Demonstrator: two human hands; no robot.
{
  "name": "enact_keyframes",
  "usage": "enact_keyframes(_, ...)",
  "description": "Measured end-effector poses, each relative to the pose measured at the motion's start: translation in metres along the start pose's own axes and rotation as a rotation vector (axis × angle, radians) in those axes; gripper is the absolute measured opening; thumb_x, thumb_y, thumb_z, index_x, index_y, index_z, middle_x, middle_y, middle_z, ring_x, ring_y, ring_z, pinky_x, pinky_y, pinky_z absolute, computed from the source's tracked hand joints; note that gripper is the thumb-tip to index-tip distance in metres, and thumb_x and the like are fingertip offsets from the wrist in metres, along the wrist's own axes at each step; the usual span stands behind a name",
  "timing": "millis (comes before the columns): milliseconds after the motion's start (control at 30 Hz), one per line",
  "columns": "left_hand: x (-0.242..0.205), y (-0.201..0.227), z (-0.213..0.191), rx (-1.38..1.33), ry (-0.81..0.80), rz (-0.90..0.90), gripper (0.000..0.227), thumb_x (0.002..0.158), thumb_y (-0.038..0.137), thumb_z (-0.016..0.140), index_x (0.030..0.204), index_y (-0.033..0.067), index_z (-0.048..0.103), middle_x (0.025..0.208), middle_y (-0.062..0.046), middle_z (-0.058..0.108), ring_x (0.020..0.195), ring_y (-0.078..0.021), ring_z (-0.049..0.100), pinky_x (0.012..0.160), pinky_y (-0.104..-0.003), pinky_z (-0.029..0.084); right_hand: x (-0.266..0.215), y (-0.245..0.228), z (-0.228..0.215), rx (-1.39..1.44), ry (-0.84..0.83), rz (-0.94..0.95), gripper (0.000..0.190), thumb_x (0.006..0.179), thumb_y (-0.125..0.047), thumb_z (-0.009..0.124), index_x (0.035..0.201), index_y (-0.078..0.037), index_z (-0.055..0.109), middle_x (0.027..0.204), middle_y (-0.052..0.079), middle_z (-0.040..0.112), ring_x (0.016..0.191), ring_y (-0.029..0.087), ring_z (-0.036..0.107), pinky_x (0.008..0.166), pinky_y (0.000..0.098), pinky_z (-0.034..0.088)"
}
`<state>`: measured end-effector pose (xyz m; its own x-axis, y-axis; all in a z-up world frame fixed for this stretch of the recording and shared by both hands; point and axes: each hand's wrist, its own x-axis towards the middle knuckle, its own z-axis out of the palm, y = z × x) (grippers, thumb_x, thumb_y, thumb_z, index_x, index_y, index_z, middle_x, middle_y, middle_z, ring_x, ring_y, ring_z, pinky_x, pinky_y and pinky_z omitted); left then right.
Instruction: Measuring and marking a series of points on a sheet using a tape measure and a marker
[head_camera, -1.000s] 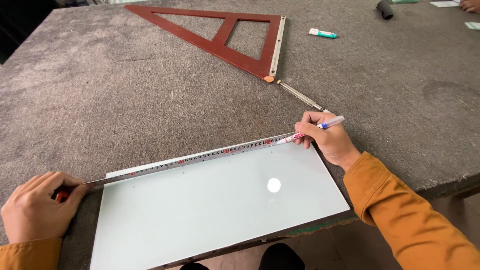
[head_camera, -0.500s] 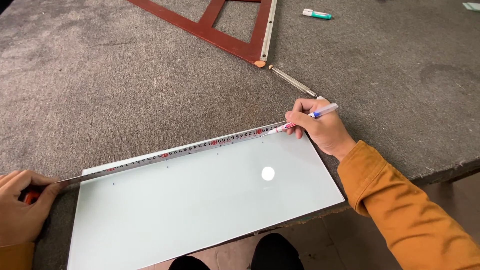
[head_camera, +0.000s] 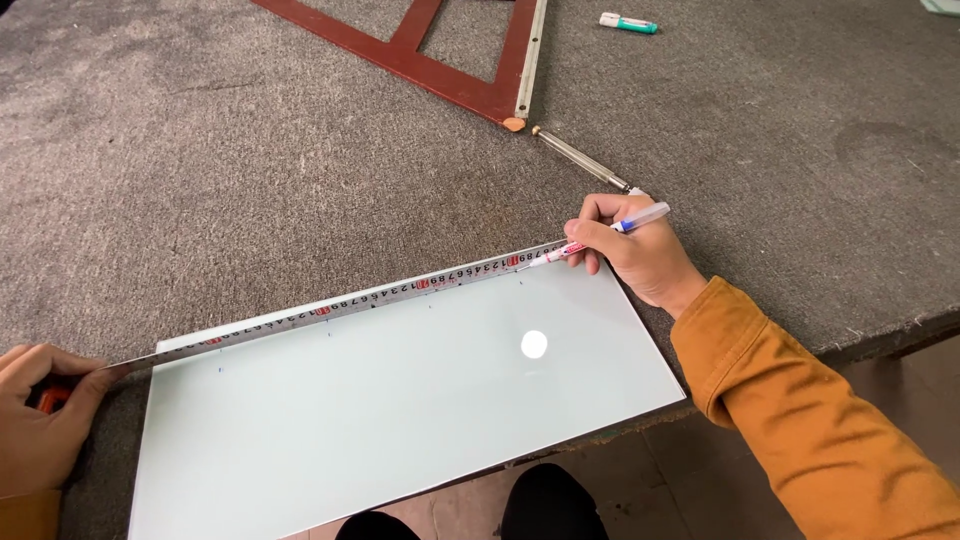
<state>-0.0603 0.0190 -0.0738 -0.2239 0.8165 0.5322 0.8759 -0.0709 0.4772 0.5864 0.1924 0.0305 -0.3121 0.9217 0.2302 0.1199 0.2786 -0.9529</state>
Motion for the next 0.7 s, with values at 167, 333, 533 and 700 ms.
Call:
enact_keyframes(167, -0.001, -0.004, 0.002, -0.027, 0.012, -0.016, 0.017, 0.112, 0.009, 0.090, 0.106, -0.0015, 0.078, 0.097, -0.015, 0.060, 0.097, -0.0246, 0.057, 0.094, -0.036, 0.043, 0.000, 0.001, -0.001, 0.014, -0.013, -0.011, 0.030, 0.101, -0.017, 0.071, 0.075, -0.007, 0.062, 0.072, 0.013, 0.072, 0.060, 0.017, 0.066, 0.054, 0.0232, 0.049)
enact_keyframes(333, -0.003, -0.003, 0.003, -0.042, 0.011, -0.026, 0.016, 0.113, 0.005, 0.088, 0.105, -0.0021, 0.076, 0.099, -0.015, 0.060, 0.102, -0.0260, 0.057, 0.097, -0.037, 0.044, 0.001, 0.002, 0.000, 0.016, -0.005, -0.008, 0.029, 0.101, -0.017, 0.072, 0.075, -0.007, 0.062, 0.073, 0.013, 0.072, 0.058, 0.016, 0.064, 0.053, 0.0232, 0.048)
enact_keyframes(533, -0.002, 0.007, 0.001, -0.049, 0.013, -0.047, 0.015, 0.113, 0.005, 0.087, 0.104, -0.0019, 0.077, 0.098, -0.015, 0.061, 0.099, -0.0245, 0.057, 0.094, -0.036, 0.044, 0.002, 0.002, 0.000, 0.018, -0.013, -0.028, 0.031, 0.101, -0.016, 0.071, 0.073, -0.006, 0.061, 0.070, 0.014, 0.071, 0.057, 0.016, 0.063, 0.053, 0.0239, 0.049)
enact_keyframes(700, 0.000, 0.008, 0.002, -0.048, 0.021, -0.042, 0.016, 0.111, 0.006, 0.089, 0.104, -0.0028, 0.077, 0.099, -0.016, 0.064, 0.097, -0.0253, 0.059, 0.092, -0.036, 0.045, 0.003, 0.009, -0.004, 0.097, 0.017, 0.001, 0.027, 0.099, -0.014, 0.071, 0.075, -0.007, 0.063, 0.067, 0.013, 0.067, 0.062, 0.019, 0.066, 0.051, 0.0249, 0.051)
